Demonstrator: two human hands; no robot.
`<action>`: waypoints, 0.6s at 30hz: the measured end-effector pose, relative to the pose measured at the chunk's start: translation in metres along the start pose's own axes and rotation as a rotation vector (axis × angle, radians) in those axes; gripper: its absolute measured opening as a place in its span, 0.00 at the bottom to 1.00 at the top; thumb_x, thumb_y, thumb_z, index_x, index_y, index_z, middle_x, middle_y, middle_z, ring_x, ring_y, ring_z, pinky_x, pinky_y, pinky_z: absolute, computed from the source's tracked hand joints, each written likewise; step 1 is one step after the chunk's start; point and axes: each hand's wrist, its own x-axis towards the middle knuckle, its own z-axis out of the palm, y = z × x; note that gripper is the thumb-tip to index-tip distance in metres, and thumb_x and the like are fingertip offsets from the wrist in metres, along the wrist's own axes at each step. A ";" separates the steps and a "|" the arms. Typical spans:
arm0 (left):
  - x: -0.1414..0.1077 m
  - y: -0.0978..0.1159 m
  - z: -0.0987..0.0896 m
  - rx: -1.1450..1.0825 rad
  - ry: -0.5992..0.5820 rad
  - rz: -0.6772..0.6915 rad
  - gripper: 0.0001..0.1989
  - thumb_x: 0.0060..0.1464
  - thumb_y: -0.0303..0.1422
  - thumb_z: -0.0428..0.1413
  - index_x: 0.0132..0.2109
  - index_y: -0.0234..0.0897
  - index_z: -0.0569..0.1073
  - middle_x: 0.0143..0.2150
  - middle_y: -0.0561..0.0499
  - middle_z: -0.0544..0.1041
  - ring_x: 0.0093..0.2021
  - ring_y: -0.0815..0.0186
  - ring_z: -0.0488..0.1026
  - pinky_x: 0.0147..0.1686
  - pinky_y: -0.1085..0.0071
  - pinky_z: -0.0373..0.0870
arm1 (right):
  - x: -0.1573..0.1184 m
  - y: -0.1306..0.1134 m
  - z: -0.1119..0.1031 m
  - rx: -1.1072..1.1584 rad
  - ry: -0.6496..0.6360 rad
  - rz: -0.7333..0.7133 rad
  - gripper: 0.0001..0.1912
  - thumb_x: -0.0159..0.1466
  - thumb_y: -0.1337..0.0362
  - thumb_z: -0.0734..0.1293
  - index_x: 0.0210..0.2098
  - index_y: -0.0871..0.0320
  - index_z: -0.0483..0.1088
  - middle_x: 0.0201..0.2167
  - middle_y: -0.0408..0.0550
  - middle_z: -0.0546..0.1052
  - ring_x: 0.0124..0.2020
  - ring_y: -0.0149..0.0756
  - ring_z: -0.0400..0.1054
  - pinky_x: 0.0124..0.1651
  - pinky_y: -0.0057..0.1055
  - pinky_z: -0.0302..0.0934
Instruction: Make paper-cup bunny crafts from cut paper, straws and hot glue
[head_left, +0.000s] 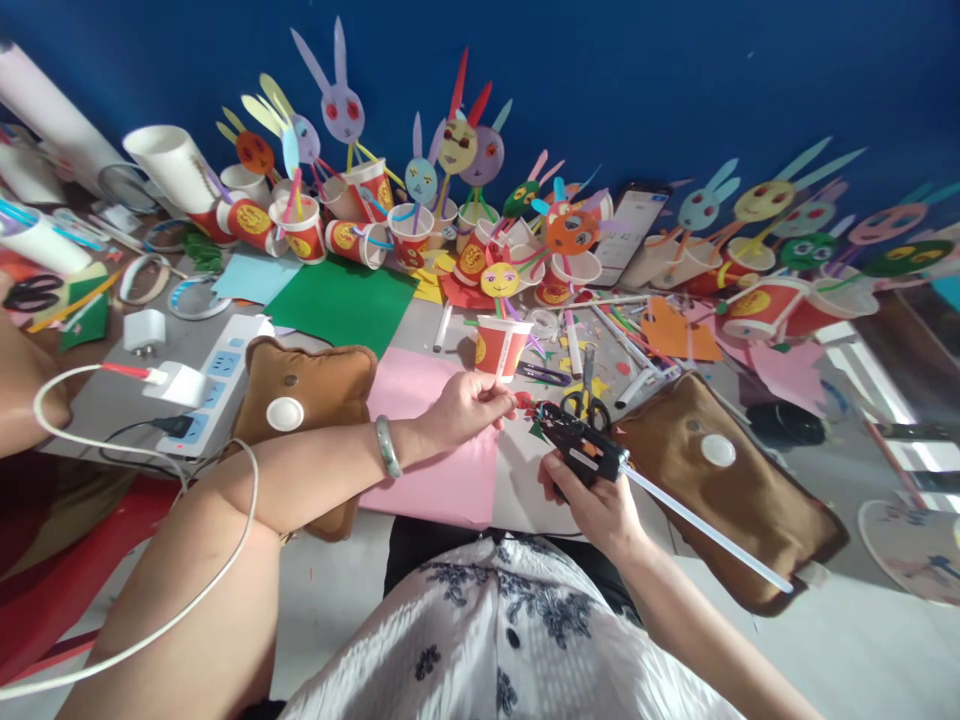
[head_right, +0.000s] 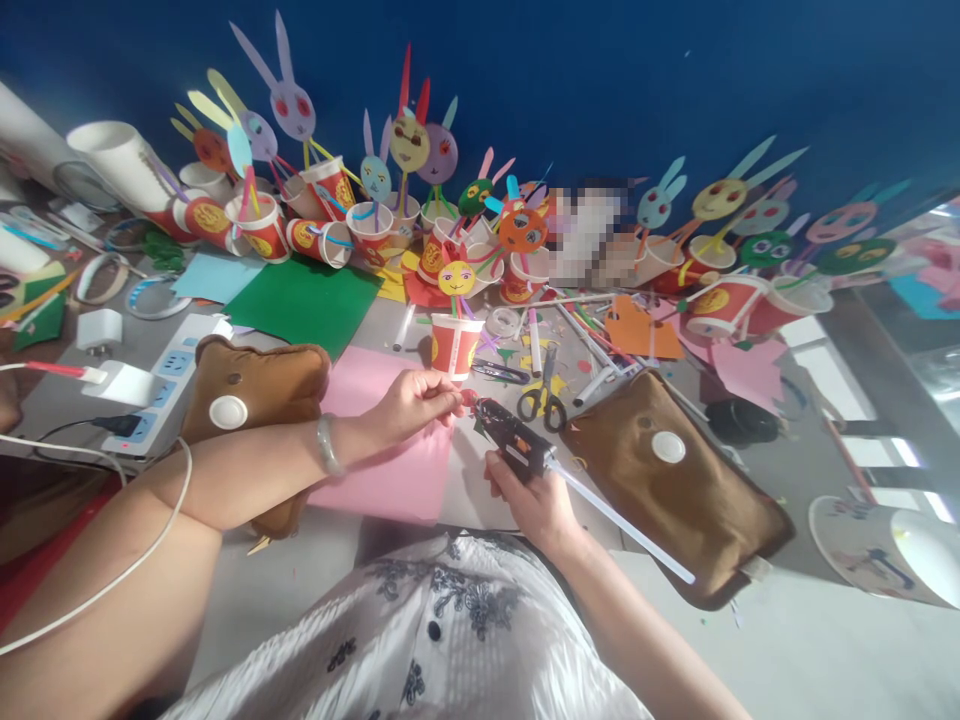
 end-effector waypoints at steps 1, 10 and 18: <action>0.000 0.000 0.000 0.002 0.002 -0.005 0.13 0.57 0.37 0.60 0.29 0.32 0.74 0.25 0.50 0.75 0.26 0.71 0.71 0.30 0.74 0.69 | 0.000 0.001 0.000 0.004 0.001 0.002 0.27 0.64 0.40 0.65 0.26 0.57 0.72 0.19 0.45 0.73 0.21 0.32 0.65 0.26 0.29 0.61; -0.001 0.006 0.001 -0.011 0.019 -0.027 0.11 0.54 0.34 0.60 0.27 0.32 0.74 0.24 0.51 0.74 0.26 0.72 0.70 0.29 0.75 0.66 | -0.001 -0.006 0.000 0.020 0.054 -0.107 0.23 0.66 0.43 0.65 0.30 0.57 0.70 0.21 0.44 0.72 0.22 0.32 0.65 0.24 0.30 0.59; -0.001 0.008 0.001 0.019 0.043 -0.053 0.11 0.55 0.34 0.59 0.27 0.32 0.74 0.24 0.51 0.74 0.25 0.72 0.70 0.28 0.76 0.65 | -0.004 -0.016 0.000 0.058 0.050 -0.134 0.21 0.67 0.44 0.66 0.38 0.57 0.70 0.22 0.43 0.73 0.20 0.31 0.63 0.25 0.31 0.59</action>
